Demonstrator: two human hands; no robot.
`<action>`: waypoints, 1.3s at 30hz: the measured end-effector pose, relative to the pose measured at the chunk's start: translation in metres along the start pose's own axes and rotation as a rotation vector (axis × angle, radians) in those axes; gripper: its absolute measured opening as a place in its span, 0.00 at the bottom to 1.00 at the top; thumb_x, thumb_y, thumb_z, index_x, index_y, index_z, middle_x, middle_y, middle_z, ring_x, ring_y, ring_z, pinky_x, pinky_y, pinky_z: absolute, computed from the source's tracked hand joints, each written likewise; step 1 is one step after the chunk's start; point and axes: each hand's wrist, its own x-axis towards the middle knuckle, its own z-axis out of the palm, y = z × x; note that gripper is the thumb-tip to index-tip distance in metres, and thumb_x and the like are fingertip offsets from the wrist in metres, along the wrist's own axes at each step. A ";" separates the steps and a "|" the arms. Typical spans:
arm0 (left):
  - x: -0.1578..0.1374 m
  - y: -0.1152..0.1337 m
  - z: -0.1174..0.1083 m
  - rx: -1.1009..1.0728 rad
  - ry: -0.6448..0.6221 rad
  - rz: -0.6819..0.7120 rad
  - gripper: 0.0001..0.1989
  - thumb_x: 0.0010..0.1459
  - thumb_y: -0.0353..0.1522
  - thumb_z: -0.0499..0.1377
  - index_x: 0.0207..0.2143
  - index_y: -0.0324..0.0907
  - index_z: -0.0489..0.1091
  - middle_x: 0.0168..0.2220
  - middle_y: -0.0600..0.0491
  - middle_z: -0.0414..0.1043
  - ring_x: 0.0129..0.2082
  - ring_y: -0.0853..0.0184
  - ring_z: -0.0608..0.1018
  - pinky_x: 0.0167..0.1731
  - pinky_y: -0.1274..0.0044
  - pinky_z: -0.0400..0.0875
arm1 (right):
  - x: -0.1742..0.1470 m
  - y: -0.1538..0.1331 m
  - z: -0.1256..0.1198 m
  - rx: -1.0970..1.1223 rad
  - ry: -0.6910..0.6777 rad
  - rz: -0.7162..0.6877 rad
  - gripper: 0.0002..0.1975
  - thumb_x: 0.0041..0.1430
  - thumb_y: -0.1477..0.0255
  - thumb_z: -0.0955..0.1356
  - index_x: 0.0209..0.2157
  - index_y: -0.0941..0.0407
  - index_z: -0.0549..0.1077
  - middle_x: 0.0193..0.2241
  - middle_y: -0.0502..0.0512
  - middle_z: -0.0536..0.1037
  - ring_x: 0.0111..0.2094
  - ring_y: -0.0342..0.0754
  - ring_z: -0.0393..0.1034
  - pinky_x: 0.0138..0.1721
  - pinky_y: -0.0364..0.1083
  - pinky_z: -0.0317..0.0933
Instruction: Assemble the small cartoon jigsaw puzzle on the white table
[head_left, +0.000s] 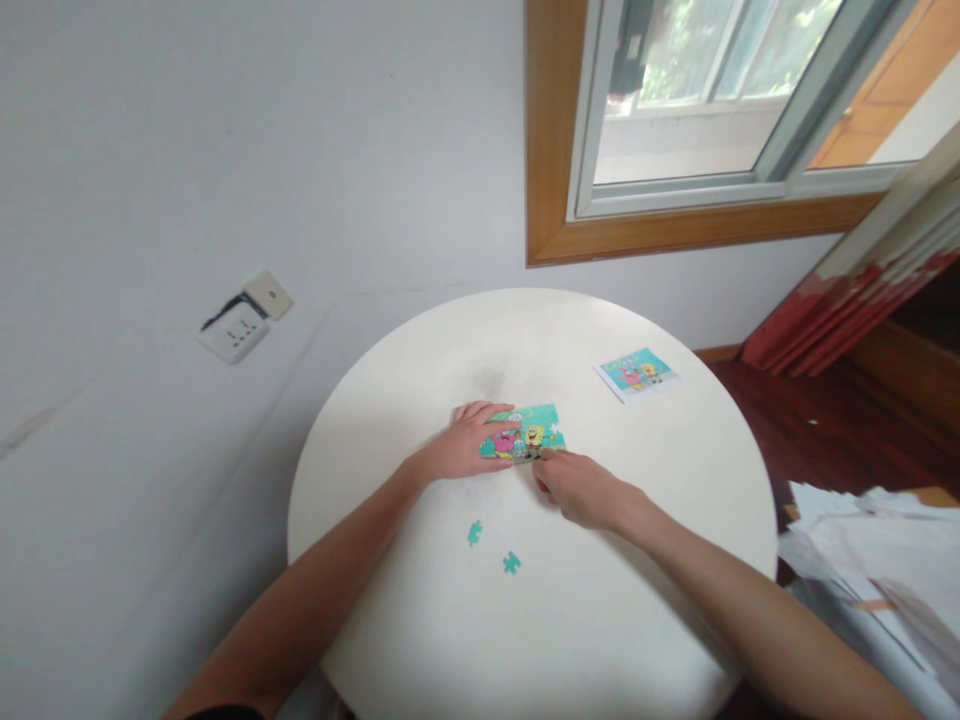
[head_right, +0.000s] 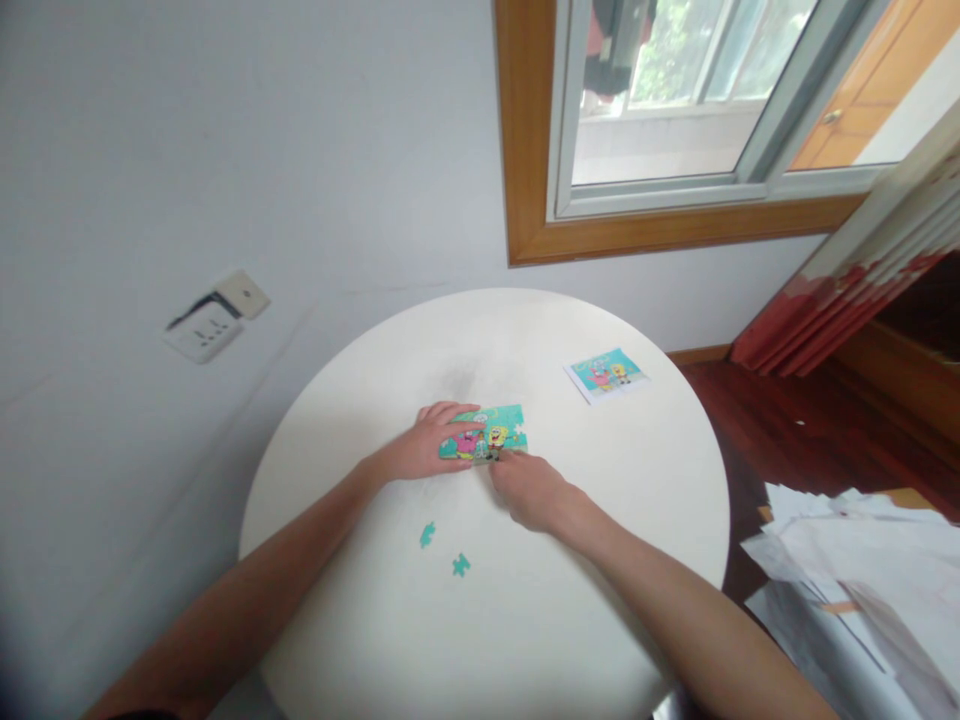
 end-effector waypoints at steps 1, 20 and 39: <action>0.000 0.000 0.000 -0.002 0.001 0.001 0.29 0.57 0.50 0.63 0.60 0.56 0.66 0.66 0.52 0.59 0.63 0.52 0.60 0.62 0.58 0.53 | 0.000 0.000 0.000 -0.015 0.007 -0.009 0.08 0.60 0.80 0.66 0.41 0.62 0.74 0.46 0.66 0.77 0.46 0.56 0.74 0.41 0.46 0.64; 0.001 -0.005 -0.003 -0.049 0.026 -0.018 0.33 0.57 0.50 0.63 0.63 0.54 0.63 0.66 0.49 0.59 0.64 0.53 0.61 0.62 0.59 0.54 | 0.021 0.047 -0.006 0.447 0.449 -0.105 0.10 0.59 0.82 0.62 0.34 0.58 0.73 0.34 0.54 0.75 0.36 0.45 0.67 0.39 0.42 0.57; 0.002 0.011 -0.006 0.028 0.029 0.009 0.22 0.61 0.48 0.60 0.56 0.56 0.71 0.64 0.52 0.63 0.62 0.53 0.63 0.59 0.59 0.54 | 0.048 0.104 0.008 0.830 0.744 0.173 0.13 0.58 0.70 0.63 0.39 0.60 0.76 0.24 0.53 0.75 0.25 0.45 0.69 0.29 0.43 0.63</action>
